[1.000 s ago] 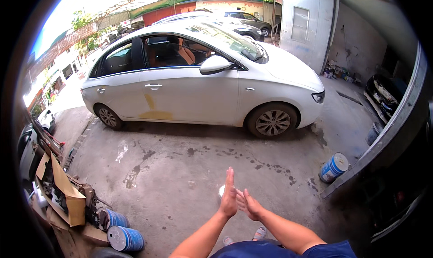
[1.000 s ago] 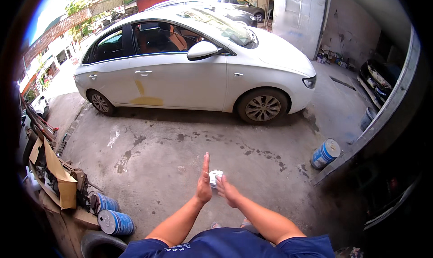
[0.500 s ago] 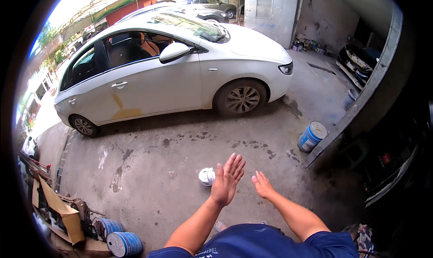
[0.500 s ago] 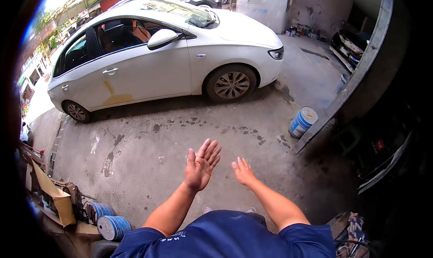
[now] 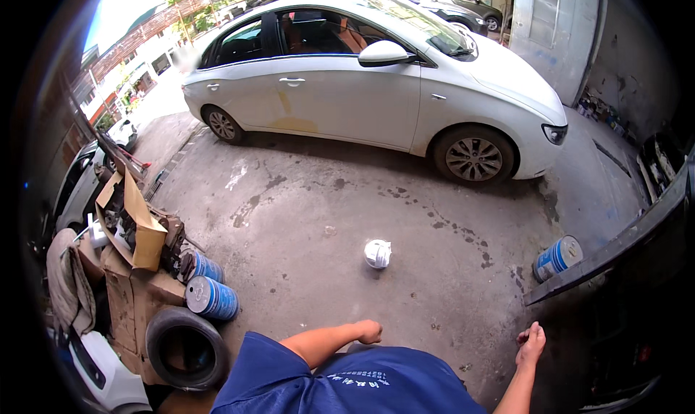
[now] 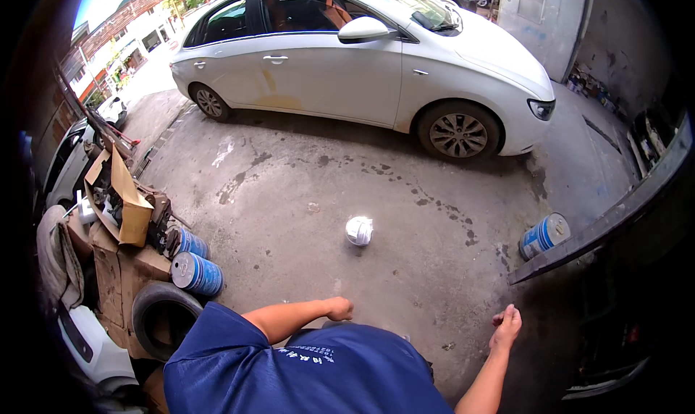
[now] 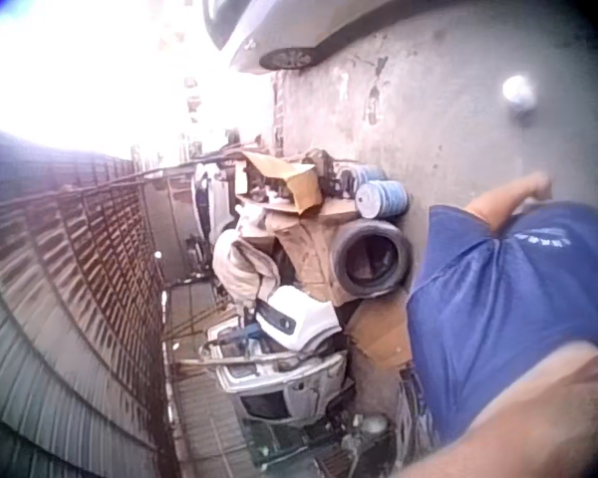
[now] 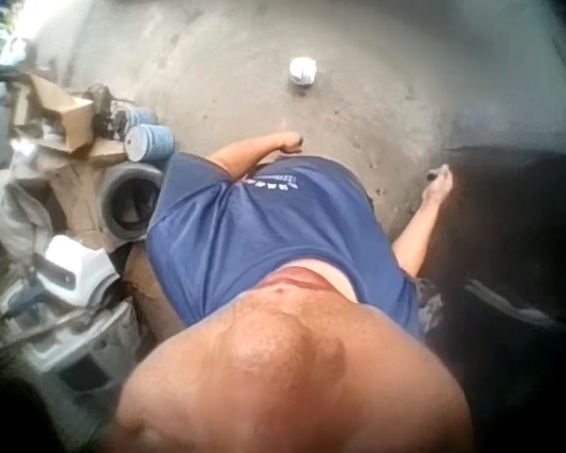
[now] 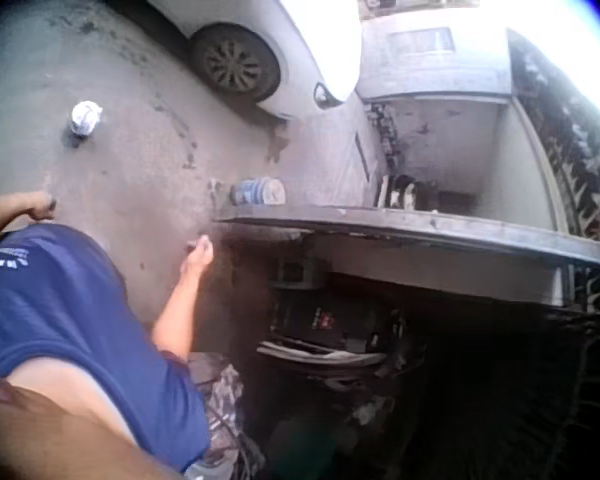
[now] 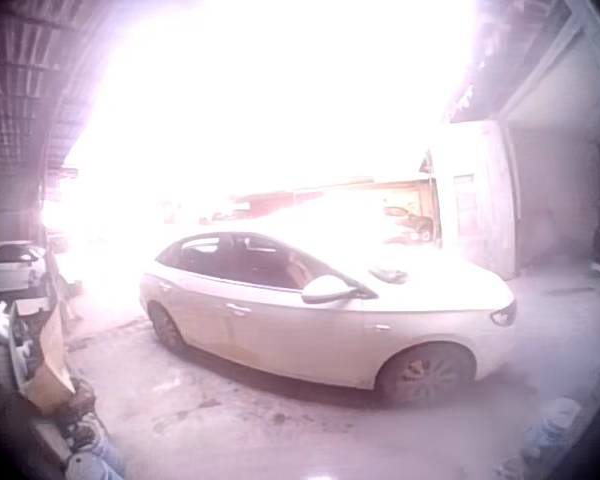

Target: The person applies a yellow body filler to the side of a white car using a small metal scraper, spreading it along the lower door and rear quarter panel. They then scrape excess filler off the tool onto a piece of cardboard and wipe the car surface with their hand.

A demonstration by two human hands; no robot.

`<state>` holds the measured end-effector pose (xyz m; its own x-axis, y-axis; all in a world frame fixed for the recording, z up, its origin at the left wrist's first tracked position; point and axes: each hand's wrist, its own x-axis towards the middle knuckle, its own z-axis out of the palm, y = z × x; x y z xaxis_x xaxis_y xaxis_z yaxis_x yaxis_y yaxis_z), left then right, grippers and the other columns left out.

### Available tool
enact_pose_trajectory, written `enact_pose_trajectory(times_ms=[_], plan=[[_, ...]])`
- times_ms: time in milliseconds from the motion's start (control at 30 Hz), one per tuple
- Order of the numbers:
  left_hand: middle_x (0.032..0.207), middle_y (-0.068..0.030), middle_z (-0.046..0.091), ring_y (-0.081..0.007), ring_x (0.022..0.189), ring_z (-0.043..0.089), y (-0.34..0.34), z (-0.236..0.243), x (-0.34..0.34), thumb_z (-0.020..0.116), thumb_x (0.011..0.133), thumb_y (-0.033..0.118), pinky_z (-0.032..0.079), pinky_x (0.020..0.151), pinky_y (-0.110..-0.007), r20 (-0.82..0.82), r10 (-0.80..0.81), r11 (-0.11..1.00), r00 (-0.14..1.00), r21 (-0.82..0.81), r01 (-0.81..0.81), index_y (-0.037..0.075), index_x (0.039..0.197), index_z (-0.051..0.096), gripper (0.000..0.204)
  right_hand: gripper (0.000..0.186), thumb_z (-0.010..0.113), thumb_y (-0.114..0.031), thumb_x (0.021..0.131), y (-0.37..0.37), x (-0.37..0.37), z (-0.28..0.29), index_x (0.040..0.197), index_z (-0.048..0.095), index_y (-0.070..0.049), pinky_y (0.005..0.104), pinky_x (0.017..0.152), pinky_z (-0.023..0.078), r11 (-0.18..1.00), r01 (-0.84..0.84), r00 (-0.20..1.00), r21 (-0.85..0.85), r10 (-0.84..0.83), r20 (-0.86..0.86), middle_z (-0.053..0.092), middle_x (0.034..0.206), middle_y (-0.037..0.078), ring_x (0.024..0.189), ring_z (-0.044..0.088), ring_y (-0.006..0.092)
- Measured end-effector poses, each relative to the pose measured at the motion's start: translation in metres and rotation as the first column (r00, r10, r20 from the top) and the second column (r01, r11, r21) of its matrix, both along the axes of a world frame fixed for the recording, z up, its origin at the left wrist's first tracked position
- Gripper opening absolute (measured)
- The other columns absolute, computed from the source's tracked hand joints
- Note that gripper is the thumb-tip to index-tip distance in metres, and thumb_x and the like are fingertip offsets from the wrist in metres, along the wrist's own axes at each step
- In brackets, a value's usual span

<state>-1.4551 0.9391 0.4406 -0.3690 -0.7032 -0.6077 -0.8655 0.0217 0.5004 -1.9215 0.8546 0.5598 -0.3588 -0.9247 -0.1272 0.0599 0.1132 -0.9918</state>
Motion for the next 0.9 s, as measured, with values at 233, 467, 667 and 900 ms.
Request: enact_pose_trajectory(times_ms=[233,467,667,900], plan=[[0.103,-0.0261,0.064,-0.0387,0.1,0.061,0.051,0.003,0.003,0.05,0.089,0.039,0.045,0.089,-0.045,0.016,0.028,0.979,0.999,0.201,-0.031,-0.002,0.102,0.066,0.045,0.041,0.051,-0.032,0.094,0.116,-0.029,-0.166,0.076,0.057,0.004,0.043,0.057,0.047,0.872,-0.01,0.661,0.49,0.374,-0.65,0.061,0.07,0.017,0.061,0.061,0.0299],[0.098,-0.0235,0.066,-0.0357,0.095,0.064,0.046,0.033,0.013,0.054,0.084,0.033,0.046,0.083,-0.044,-0.078,0.07,0.958,0.995,0.283,-0.045,-0.006,0.096,0.066,0.043,0.039,0.05,-0.027,0.094,0.12,-0.057,-0.239,0.074,0.059,0.005,0.0443,0.063,0.048,0.843,0.097,0.612,0.529,0.369,-0.699,0.064,0.073,0.021,0.064,0.062,0.0357],[0.116,-0.0391,0.052,-0.0401,0.114,0.054,0.045,0.036,0.018,0.049,0.082,0.027,0.041,0.096,-0.046,0.002,-0.061,0.946,0.998,0.319,0.057,-0.013,0.108,0.059,0.049,0.025,0.048,-0.018,0.096,0.102,-0.029,-0.204,0.077,0.052,-0.002,0.0296,0.042,0.044,0.695,-0.094,0.889,0.713,0.381,-0.254,0.056,0.061,0.009,0.046,0.053,0.0166],[0.113,-0.0265,0.061,-0.037,0.107,0.059,0.054,-0.039,0.022,0.052,0.081,0.031,0.044,0.091,-0.045,-0.069,0.106,0.96,0.992,0.265,-0.084,-0.007,0.102,0.065,0.045,0.03,0.048,-0.024,0.097,0.104,-0.018,-0.189,0.082,0.054,0.001,0.0317,0.044,0.047,0.704,-0.075,0.854,0.707,0.411,-0.319,0.056,0.062,0.01,0.046,0.054,0.02]])
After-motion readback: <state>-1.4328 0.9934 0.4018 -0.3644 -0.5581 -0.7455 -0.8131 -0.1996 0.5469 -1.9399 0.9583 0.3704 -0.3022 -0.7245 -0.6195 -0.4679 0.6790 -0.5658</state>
